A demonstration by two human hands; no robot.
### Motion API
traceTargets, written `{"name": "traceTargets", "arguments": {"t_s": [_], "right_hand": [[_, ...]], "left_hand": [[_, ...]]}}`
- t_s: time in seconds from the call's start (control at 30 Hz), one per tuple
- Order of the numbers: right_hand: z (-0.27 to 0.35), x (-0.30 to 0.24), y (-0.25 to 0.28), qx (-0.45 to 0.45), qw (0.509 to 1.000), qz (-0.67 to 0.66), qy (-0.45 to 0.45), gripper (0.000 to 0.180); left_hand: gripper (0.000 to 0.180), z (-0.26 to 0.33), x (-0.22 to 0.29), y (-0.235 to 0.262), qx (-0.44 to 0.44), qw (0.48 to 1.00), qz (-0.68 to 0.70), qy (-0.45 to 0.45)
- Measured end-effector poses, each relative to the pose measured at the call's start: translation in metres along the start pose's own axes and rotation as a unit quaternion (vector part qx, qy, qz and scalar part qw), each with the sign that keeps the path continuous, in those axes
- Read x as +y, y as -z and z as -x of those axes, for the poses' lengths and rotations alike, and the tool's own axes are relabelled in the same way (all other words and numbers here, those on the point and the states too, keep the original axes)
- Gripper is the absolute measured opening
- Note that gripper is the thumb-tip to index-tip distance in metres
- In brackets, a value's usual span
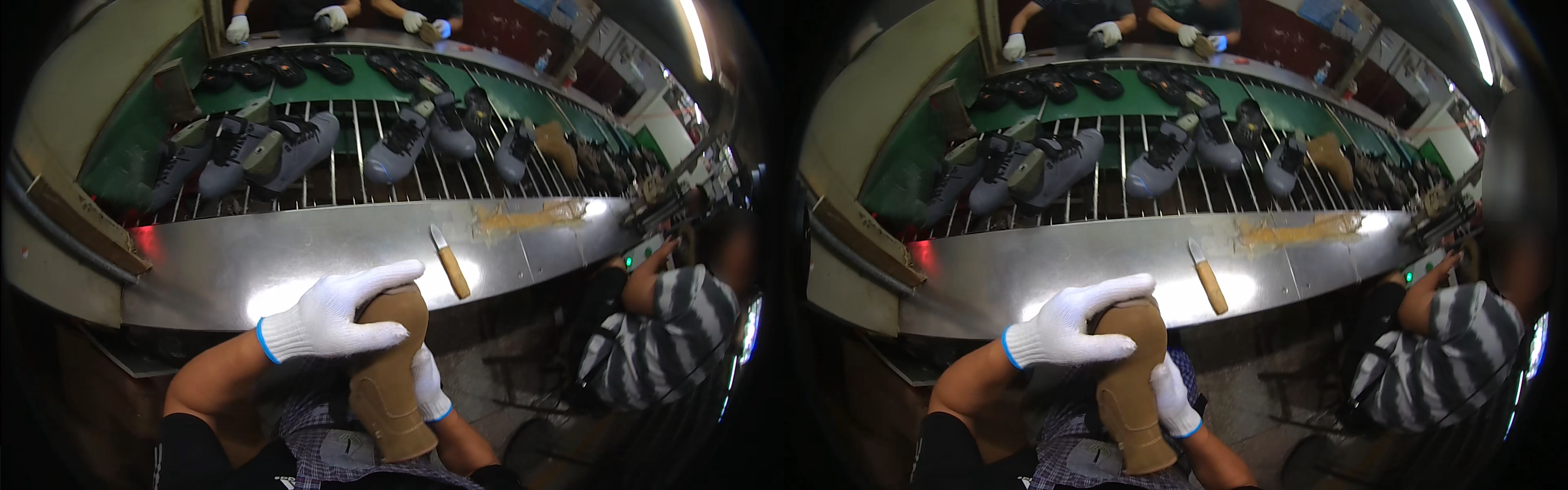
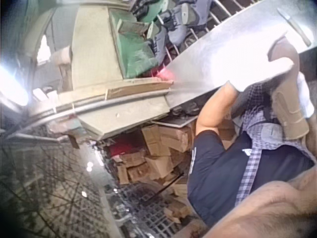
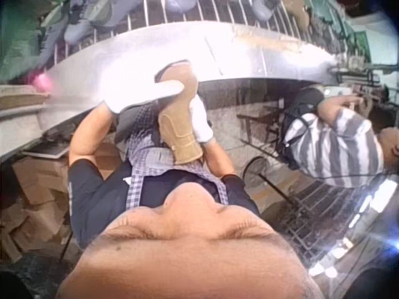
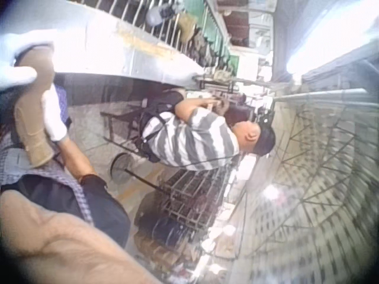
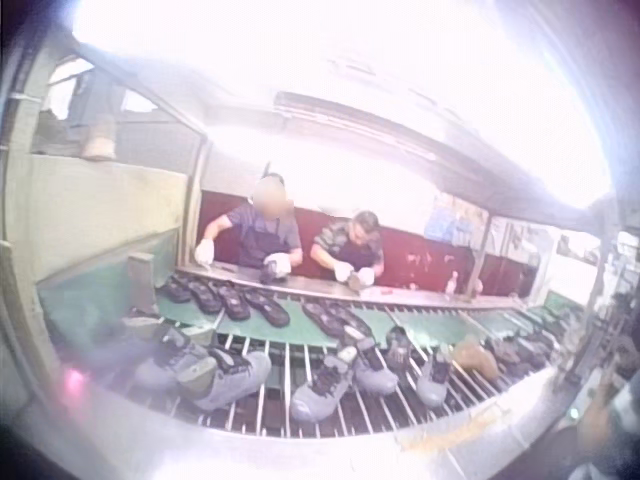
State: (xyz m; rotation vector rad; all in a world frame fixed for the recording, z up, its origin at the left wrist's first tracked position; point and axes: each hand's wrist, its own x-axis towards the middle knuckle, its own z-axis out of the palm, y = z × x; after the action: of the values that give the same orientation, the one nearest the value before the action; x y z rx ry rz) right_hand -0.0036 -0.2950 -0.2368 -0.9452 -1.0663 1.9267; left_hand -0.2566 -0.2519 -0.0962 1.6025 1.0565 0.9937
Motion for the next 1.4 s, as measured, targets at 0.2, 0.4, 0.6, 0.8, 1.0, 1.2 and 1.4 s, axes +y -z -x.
{"name": "traceTargets", "arguments": {"t_s": [0.2, 0.4, 0.6, 0.8, 1.0, 1.2, 1.4], "right_hand": [[-0.022, -0.112, 0.01, -0.09, 0.885, 0.456, 0.007, 0.052], [-0.065, -0.114, -0.003, -0.23, 0.832, 0.442, 0.243, 0.071], [-0.07, -0.145, -0.017, -0.279, 0.769, 0.495, 0.293, 0.066], [-0.056, -0.166, -0.042, -0.243, 0.76, 0.572, 0.189, 0.097], [-0.041, -0.18, -0.04, -0.229, 0.76, 0.598, 0.11, 0.08], [-0.042, -0.182, -0.027, -0.237, 0.738, 0.62, 0.122, 0.067], [-0.045, -0.167, -0.022, -0.212, 0.768, 0.593, 0.116, 0.069]], "left_hand": [[0.087, 0.035, -0.018, 0.007, -0.076, 0.993, 0.045, 0.078], [0.122, 0.094, -0.098, -0.032, -0.033, 0.954, 0.265, 0.138], [0.095, 0.142, -0.11, -0.081, 0.141, 0.981, -0.125, -0.036], [0.049, 0.073, -0.089, -0.064, 0.243, 0.948, -0.11, -0.176], [0.042, 0.046, -0.077, -0.04, -0.008, 0.941, 0.333, 0.056], [0.066, 0.064, -0.059, -0.031, -0.041, 0.994, 0.096, -0.026], [0.071, 0.078, -0.061, -0.041, 0.008, 0.997, 0.059, -0.053]]}}
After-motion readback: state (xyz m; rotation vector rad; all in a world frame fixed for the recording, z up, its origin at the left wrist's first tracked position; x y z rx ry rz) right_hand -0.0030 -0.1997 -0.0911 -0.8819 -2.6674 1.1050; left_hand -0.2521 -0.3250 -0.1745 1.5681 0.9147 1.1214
